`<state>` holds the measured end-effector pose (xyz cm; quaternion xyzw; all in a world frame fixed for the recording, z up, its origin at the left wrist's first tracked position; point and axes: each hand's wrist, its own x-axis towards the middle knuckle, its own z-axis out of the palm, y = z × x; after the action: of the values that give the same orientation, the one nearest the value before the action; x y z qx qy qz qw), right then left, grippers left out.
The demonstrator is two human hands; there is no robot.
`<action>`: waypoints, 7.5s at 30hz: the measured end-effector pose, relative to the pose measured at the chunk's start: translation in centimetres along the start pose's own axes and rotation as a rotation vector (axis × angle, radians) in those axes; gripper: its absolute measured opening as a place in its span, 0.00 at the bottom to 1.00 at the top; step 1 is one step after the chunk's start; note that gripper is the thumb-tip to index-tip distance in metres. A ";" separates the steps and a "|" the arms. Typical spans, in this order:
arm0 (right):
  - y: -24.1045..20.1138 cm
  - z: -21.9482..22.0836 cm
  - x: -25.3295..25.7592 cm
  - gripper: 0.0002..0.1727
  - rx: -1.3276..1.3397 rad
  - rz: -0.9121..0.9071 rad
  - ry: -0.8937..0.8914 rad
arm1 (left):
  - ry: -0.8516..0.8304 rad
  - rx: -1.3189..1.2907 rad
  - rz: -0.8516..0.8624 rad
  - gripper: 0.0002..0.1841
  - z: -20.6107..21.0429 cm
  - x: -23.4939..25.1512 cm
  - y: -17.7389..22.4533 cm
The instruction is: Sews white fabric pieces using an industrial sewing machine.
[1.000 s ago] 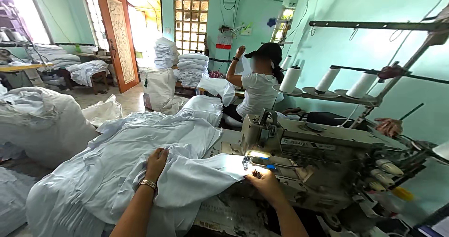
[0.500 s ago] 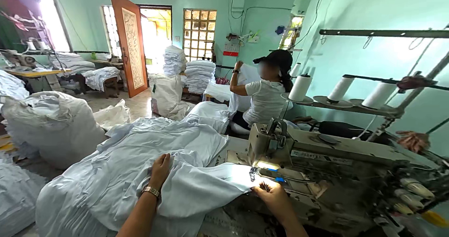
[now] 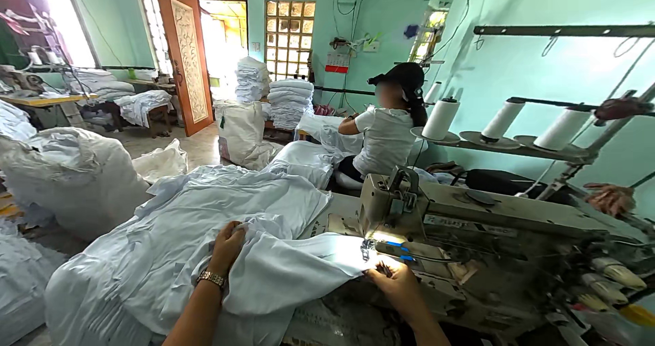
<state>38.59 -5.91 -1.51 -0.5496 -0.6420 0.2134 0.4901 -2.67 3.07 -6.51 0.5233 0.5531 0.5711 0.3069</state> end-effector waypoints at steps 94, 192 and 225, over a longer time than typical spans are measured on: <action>-1.0 -0.8 -4.1 0.10 0.186 -0.009 -0.230 | 0.151 0.047 0.964 0.12 -5.4 -2.0 30.4; 1.6 2.9 -6.1 0.11 0.183 -0.333 0.204 | -0.712 0.668 0.789 0.20 16.7 -8.7 12.0; 4.3 6.7 -11.8 0.12 -0.114 -0.279 -0.019 | -0.608 0.681 0.229 0.34 19.5 -6.4 11.9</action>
<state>33.94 -13.67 -12.54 -0.4802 -0.7278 0.1116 0.4768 20.04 0.75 0.09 0.7954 0.5326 0.2082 0.2007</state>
